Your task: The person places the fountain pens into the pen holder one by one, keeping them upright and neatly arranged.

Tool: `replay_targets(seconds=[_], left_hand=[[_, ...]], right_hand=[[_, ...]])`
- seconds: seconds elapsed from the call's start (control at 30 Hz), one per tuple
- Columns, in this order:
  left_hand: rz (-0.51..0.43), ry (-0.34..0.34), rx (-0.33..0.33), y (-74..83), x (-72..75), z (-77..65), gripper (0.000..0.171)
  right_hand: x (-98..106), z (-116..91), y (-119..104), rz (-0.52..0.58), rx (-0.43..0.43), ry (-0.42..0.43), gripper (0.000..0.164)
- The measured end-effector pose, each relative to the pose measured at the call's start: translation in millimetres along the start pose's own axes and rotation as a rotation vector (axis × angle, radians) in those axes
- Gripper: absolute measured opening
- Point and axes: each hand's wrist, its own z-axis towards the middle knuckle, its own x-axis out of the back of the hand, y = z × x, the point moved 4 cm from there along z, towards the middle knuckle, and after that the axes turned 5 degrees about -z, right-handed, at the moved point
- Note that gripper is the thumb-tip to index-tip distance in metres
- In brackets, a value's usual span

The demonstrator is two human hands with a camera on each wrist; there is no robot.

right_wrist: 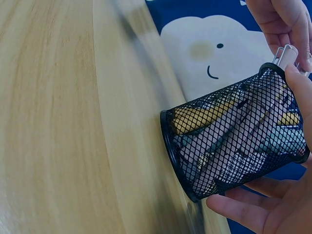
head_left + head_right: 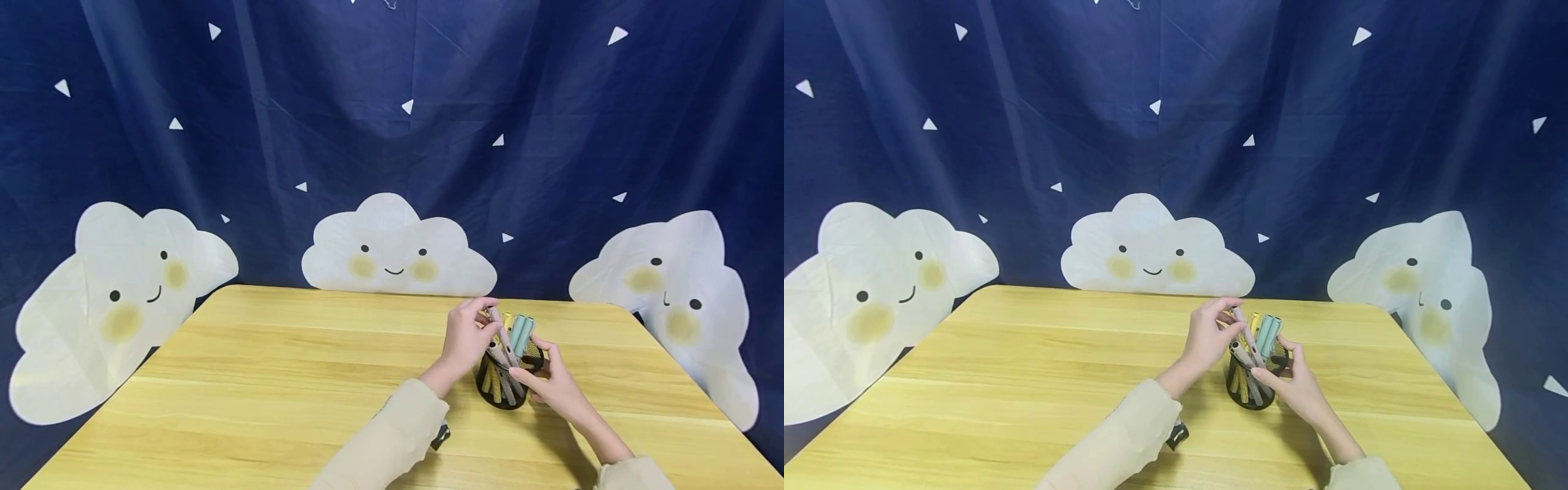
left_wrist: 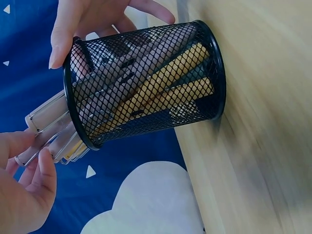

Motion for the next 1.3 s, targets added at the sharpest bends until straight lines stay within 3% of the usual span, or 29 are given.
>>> replay_targets(seconds=[0.1, 0.33, 0.9, 1.17, 1.3], left_hand=[[0.015, -0.004, -0.016, -1.3, -0.5, -0.2, 0.027], [0.161, -0.038, -0.008, -5.0, 0.2, -3.2, 0.022], [0.245, -0.064, 0.037, -7.5, -1.6, -7.9, 0.025], [0.296, -0.062, -0.081, -2.4, -4.7, -10.5, 0.014], [0.291, -0.077, -0.075, -2.7, -6.6, -10.4, 0.014]], right_hand=[[0.2, 0.1, 0.4, 0.003, 0.001, -0.001, 0.071], [0.5, -0.2, 0.4, -0.005, 0.001, -0.004, 0.072], [0.4, -0.6, -0.3, -0.005, 0.009, 0.003, 0.072], [-0.5, -0.5, 1.2, -0.009, -0.01, -0.009, 0.072], [-0.3, -0.7, 0.8, -0.007, -0.013, -0.008, 0.071]])
